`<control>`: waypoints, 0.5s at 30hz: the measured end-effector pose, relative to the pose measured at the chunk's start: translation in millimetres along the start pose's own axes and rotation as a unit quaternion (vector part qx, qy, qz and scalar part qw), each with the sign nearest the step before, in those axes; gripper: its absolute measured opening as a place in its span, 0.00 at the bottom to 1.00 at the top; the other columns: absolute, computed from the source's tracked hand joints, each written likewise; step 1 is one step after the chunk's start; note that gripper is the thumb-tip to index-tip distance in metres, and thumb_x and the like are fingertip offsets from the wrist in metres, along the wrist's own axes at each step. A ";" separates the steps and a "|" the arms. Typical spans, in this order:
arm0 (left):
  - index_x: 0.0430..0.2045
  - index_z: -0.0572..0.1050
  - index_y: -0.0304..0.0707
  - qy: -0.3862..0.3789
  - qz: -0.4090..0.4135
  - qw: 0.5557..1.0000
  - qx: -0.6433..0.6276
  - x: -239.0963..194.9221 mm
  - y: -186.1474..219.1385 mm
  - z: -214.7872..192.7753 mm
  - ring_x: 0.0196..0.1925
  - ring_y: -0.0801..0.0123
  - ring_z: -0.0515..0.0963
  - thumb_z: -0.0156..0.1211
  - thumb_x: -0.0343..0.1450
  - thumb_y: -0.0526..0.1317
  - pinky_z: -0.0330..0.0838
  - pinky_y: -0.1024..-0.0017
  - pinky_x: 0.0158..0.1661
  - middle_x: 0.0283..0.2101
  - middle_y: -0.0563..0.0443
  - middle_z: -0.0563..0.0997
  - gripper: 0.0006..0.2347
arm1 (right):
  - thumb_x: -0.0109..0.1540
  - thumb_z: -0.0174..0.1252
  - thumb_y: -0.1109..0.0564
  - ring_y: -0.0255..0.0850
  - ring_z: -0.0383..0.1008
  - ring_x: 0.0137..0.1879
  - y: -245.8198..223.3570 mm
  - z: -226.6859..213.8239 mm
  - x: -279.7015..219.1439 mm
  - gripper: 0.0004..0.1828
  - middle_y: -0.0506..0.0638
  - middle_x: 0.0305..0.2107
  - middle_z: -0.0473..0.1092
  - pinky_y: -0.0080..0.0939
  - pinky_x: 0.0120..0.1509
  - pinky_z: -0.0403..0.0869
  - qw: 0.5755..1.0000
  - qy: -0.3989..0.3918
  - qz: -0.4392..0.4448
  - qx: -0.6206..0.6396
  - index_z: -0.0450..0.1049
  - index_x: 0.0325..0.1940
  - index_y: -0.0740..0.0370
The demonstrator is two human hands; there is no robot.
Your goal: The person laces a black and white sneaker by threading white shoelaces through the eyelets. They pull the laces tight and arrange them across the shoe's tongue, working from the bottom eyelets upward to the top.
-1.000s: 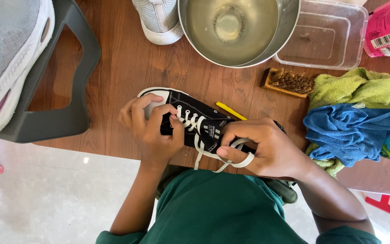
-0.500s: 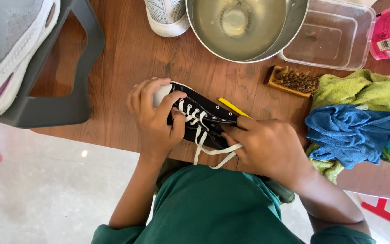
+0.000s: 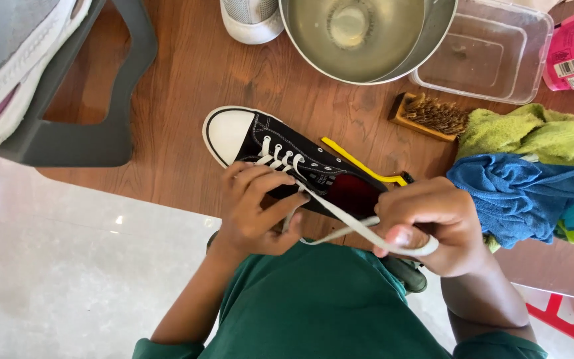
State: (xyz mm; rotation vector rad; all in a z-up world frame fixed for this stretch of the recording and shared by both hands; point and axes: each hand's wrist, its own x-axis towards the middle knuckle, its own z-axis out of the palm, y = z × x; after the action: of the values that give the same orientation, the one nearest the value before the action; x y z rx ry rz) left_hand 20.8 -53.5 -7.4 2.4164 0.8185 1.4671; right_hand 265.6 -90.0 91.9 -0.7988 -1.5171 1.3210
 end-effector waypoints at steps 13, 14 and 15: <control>0.22 0.78 0.48 -0.002 -0.096 0.991 0.094 -10.2 13.1 -1.5 0.29 0.62 0.73 0.61 0.72 0.42 0.62 0.65 0.40 0.31 0.57 0.78 0.07 | 0.64 0.54 0.56 0.35 0.71 0.31 6.2 15.9 7.7 0.16 0.55 0.31 0.75 0.34 0.32 0.72 0.997 -0.016 -0.050 -0.056 0.77 0.47 0.73; 0.20 0.77 0.46 -0.005 -0.124 0.992 0.030 -8.7 18.2 -2.3 0.29 0.62 0.73 0.63 0.70 0.42 0.62 0.65 0.39 0.30 0.56 0.78 0.08 | 0.63 0.56 0.58 0.39 0.72 0.33 8.5 17.7 10.6 0.14 0.57 0.32 0.73 0.36 0.34 0.73 0.993 -0.018 -0.050 -0.105 0.78 0.47 0.71; 0.19 0.75 0.45 -0.008 -0.153 0.988 -0.035 -7.4 23.5 -2.8 0.29 0.61 0.73 0.64 0.69 0.42 0.61 0.66 0.39 0.29 0.56 0.77 0.09 | 0.62 0.58 0.60 0.44 0.73 0.34 10.7 19.5 13.3 0.13 0.58 0.33 0.71 0.38 0.36 0.74 0.987 -0.019 -0.049 -0.153 0.79 0.47 0.69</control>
State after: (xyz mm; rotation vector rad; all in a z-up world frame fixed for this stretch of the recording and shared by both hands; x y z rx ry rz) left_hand 24.1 -77.3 -1.4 2.1346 1.0595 1.3316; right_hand 241.7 -82.8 85.0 -0.8818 -1.7935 1.0488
